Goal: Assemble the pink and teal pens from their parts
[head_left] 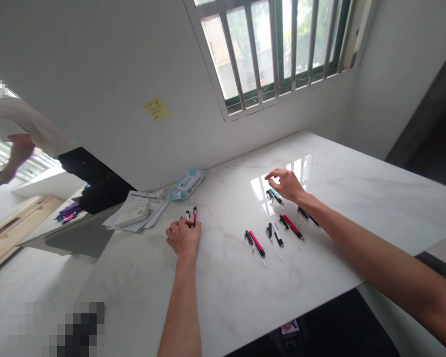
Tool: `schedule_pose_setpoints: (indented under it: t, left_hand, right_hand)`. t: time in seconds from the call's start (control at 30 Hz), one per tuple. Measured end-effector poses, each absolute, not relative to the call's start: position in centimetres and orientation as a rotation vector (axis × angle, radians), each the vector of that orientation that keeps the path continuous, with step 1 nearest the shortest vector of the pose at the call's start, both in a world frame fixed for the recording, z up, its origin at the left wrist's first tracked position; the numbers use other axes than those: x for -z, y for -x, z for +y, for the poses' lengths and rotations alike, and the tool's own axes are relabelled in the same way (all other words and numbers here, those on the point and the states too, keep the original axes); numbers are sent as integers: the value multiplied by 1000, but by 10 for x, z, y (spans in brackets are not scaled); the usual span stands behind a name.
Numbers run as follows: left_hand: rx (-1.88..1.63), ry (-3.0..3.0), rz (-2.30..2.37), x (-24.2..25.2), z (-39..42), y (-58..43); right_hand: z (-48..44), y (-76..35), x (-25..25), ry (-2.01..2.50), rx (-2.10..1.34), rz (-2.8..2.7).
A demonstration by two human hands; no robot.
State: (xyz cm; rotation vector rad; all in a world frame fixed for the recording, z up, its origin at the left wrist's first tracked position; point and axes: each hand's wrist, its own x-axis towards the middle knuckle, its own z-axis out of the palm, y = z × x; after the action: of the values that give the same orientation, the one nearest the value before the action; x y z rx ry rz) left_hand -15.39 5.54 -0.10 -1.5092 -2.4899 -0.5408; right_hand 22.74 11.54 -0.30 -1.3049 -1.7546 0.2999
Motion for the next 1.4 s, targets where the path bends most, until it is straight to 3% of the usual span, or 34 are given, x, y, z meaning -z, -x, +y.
schedule_pose_setpoints:
  t: [0.3,0.83,1.1,1.27,1.4]
  left_hand:
    - [637,1615,-2464,2,55,156]
    - [578,1652,-2439,-2,56,154]
    - [1234,2296,-2170,-17,50,105]
    - [1749,2557,-2275,-16,55,64]
    - [1936,2716,-2300,-19,68,35]
  right_hand:
    - [116,-250,9,1338,-605,-2235]
    - [123,-243,17,1289,-467,-2186]
    - [95,-200,-3,908,-253,-2043]
    - [72,-169,-8,720,-266,-2124]
    - [70,-166,-7,699,-290,-2110]
